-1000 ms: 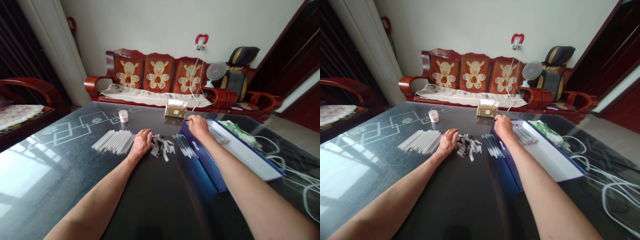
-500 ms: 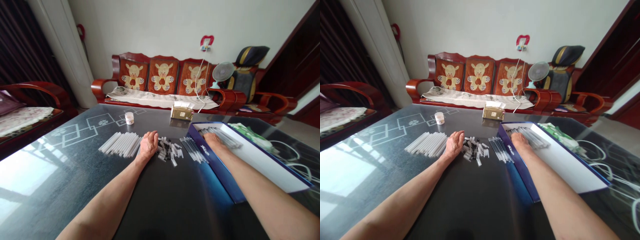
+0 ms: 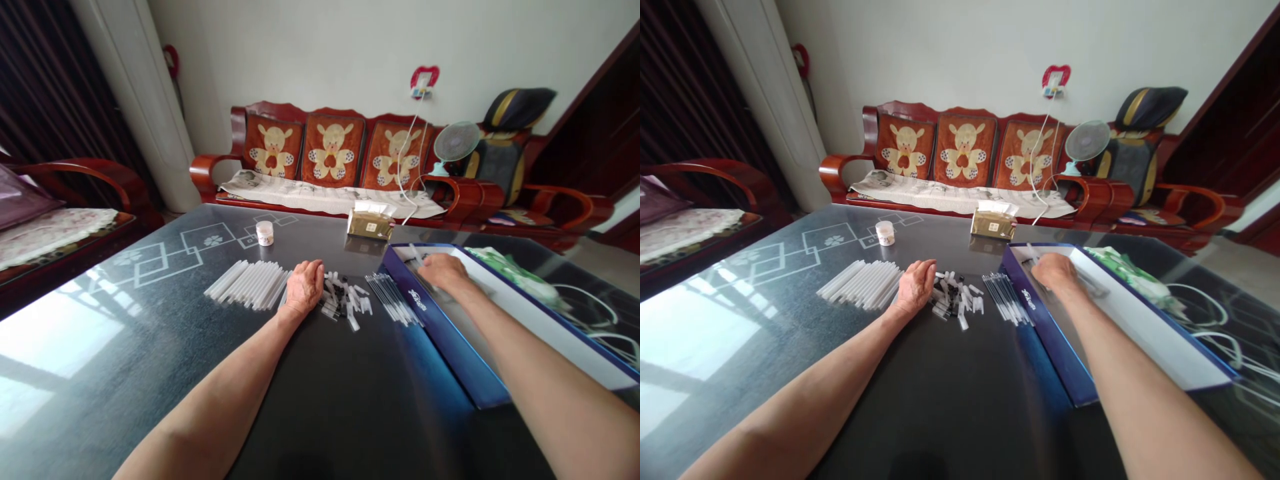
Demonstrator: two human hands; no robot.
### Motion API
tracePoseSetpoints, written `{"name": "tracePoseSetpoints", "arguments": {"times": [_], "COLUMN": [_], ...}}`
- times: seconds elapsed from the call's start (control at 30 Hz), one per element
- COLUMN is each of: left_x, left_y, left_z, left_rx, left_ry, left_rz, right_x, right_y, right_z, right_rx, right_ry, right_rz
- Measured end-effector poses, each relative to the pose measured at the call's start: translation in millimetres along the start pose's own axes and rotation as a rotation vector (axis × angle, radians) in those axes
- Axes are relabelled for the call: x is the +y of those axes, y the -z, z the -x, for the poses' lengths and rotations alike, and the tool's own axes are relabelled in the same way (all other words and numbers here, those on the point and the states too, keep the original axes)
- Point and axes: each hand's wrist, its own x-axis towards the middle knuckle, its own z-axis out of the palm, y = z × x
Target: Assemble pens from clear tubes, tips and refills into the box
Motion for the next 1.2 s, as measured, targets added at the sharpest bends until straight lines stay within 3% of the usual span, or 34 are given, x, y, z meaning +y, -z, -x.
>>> {"name": "tracePoseSetpoints", "arguments": {"times": [0.1,0.2,0.3,0.47,0.57,0.77,0.97,1.07,1.2], "left_x": [6.4,19.8,33.6,38.6,33.7,25.2,18.8,20.6,26.7], "left_y": [4.9,15.5,24.5,22.1,18.3,19.3,17.3,15.2,13.1], "left_z": [-3.0,-6.6,-7.4,-3.6,-3.3,-6.7,-7.9,-7.6,-5.3], "left_rx": [0.01,-0.009,-0.043,-0.176,-0.24,-0.232,-0.214,-0.191,-0.189], "left_ry": [-0.082,-0.2,-0.318,-0.428,-0.403,-0.319,-0.291,-0.32,-0.371], "left_rz": [-0.017,0.018,0.1,0.106,-0.001,-0.146,-0.218,-0.246,-0.233], "right_x": [-24.5,-61.8,-96.4,-118.5,-114.4,-103.5,-96.1,-93.2,-95.9], "right_y": [26.7,31.3,8.0,-40.1,-50.4,-45.2,-51.3,-57.5,-58.3], "right_z": [7.6,35.2,74.7,121.0,126.6,117.7,112.8,113.2,118.4], "right_rx": [0.021,0.018,-0.089,-0.211,-0.221,-0.112,-0.16,-0.157,-0.161], "right_ry": [-0.067,0.019,0.037,-0.004,-0.019,-0.151,-0.197,-0.132,0.065], "right_rz": [-0.088,-0.588,-1.042,-1.332,-1.377,-1.441,-1.443,-1.287,-1.013]}}
